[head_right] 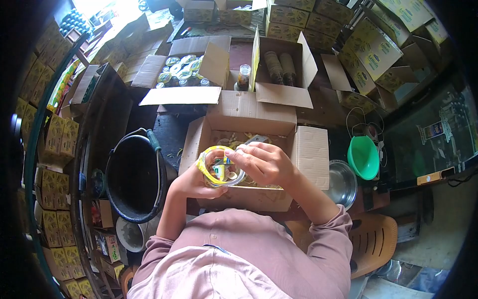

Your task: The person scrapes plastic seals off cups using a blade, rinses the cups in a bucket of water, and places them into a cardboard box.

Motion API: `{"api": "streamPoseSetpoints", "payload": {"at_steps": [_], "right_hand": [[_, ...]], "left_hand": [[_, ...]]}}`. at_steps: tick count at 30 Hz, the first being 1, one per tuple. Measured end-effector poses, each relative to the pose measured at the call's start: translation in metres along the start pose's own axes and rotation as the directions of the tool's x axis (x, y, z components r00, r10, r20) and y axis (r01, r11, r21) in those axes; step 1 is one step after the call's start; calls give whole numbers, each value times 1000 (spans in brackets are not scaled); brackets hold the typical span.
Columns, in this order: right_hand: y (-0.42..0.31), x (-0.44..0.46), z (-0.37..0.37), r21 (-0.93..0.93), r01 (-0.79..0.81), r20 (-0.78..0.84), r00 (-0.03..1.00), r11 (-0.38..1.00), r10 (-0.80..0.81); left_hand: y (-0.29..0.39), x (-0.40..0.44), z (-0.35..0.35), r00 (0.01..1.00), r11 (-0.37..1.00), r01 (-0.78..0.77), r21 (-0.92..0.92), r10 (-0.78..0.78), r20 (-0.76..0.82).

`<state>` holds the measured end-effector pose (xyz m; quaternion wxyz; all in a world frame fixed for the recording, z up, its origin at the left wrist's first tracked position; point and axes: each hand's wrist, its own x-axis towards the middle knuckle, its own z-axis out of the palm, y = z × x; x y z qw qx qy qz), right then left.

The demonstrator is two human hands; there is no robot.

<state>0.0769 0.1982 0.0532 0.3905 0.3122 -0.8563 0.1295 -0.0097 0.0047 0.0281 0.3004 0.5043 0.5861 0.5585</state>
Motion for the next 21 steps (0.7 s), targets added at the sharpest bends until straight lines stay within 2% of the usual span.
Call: {"api": "streamPoseSetpoints", "payload": {"at_steps": [2, 8, 14, 16, 21], "right_hand": [[0, -2, 2, 6, 0, -4, 1000, 1000, 0], [0, -5, 6, 14, -11, -24, 1000, 1000, 11], [0, -7, 12, 60, -34, -40, 999, 998, 36], [-1, -4, 10, 66, -39, -43, 998, 997, 42], [-3, -5, 8, 88, -25, 11, 1000, 996, 24]], "left_hand": [[-5, 0, -2, 999, 998, 26, -56, -25, 26], [-11, 2, -8, 995, 999, -3, -48, 8, 101], [-18, 1, -14, 980, 987, 64, -148, -34, 198], [-23, -4, -13, 979, 969, 126, -214, -86, 187], [-19, 1, -12, 982, 955, 4, -297, 53, 183]]}}
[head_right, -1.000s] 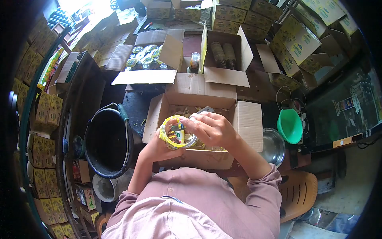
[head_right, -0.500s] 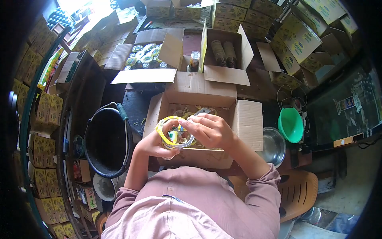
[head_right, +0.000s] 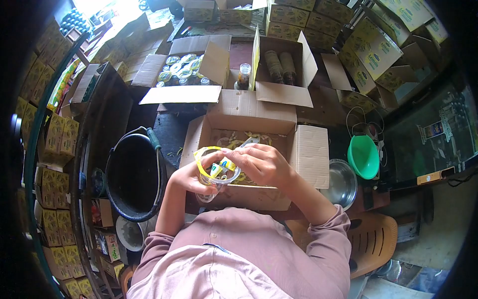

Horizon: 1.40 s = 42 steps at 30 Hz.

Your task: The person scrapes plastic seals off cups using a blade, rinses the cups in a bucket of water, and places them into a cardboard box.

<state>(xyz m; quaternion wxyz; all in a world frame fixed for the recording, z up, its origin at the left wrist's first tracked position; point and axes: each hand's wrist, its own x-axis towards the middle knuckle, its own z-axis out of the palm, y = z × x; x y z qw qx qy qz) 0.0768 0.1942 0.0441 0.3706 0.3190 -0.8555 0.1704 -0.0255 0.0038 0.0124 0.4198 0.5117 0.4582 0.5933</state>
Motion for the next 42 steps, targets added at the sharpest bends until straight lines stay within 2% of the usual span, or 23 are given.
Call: {"api": "streamPoseSetpoints", "payload": {"at_steps": [5, 8, 14, 23, 42], "right_hand": [[-1, 1, 0, 2, 0, 12, 1000, 1000, 0], [-2, 2, 1, -5, 2, 13, 1000, 1000, -2], [-3, 0, 5, -57, 0, 12, 1000, 998, 0], [-3, 0, 7, -43, 15, 20, 1000, 999, -14], [-3, 0, 10, -19, 23, 5, 1000, 1000, -23]], "left_hand": [[0, -1, -1, 993, 976, 114, -185, -103, 64], [-3, -3, -2, 992, 963, 115, -243, -99, 79], [-11, -5, -7, 978, 947, 180, -265, -143, 155], [-7, -6, -8, 962, 906, 259, -334, -211, 173], [-19, -7, -12, 960, 839, 240, -489, -131, 247]]}}
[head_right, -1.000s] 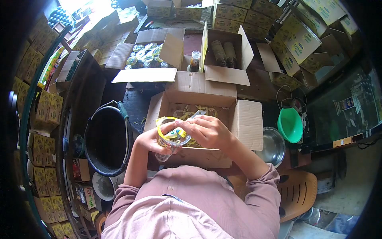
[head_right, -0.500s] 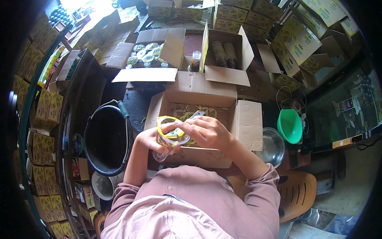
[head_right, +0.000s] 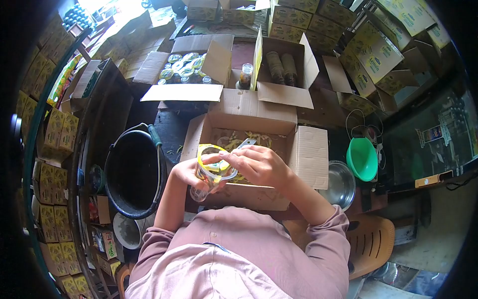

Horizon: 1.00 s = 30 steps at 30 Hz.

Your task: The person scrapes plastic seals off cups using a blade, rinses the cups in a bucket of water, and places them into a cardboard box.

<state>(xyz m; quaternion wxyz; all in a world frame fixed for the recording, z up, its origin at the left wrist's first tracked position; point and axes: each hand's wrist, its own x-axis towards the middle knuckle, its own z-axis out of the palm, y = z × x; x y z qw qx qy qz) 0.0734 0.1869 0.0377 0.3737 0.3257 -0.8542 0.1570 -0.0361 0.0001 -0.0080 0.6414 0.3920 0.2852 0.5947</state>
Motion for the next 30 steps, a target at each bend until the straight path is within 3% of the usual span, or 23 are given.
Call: {"api": "streamPoseSetpoints", "payload": {"at_steps": [30], "right_hand": [[-3, 1, 1, 19, -2, 36, 999, 1000, 1]], "left_hand": [[-6, 2, -5, 995, 993, -47, -110, 57, 84]]}}
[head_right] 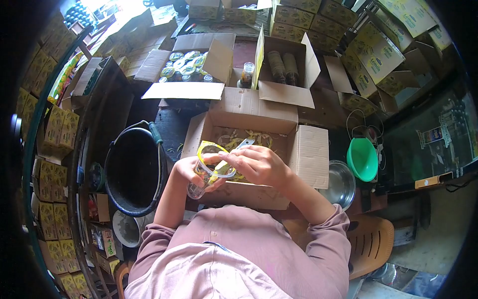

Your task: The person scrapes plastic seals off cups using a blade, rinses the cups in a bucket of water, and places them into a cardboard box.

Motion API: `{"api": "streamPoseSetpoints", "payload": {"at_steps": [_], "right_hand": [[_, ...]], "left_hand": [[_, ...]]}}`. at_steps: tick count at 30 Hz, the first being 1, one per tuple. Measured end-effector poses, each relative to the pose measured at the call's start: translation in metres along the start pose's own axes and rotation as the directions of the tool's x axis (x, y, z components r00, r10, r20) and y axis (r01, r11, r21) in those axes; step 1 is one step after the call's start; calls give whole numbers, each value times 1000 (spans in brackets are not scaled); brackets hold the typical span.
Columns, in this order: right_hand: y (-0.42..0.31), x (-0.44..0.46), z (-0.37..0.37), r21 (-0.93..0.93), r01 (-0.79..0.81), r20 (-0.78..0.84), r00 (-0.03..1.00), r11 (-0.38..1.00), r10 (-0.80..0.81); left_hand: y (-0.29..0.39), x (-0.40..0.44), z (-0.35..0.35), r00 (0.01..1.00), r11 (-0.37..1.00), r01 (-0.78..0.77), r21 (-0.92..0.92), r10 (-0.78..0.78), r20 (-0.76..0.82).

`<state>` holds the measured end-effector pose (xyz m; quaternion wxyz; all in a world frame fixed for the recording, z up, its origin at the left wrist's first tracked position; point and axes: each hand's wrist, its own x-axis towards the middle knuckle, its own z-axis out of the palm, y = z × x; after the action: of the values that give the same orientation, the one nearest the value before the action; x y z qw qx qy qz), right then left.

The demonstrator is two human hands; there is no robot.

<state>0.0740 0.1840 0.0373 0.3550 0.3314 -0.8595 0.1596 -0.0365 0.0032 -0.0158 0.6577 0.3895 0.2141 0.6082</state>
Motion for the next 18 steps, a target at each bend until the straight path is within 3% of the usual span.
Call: {"api": "streamPoseSetpoints", "payload": {"at_steps": [8, 12, 18], "right_hand": [[0, 0, 1, -14, -17, 29, 999, 1000, 18], [-4, 14, -12, -52, 27, 39, 999, 998, -25], [-3, 20, -25, -162, 54, -32, 998, 985, -60]], "left_hand": [[4, 0, 1, 999, 997, 37, -65, -36, 15], [16, 1, 7, 999, 984, 32, 174, -34, 9], [25, 3, 20, 995, 976, 4, 218, -26, 97]]}}
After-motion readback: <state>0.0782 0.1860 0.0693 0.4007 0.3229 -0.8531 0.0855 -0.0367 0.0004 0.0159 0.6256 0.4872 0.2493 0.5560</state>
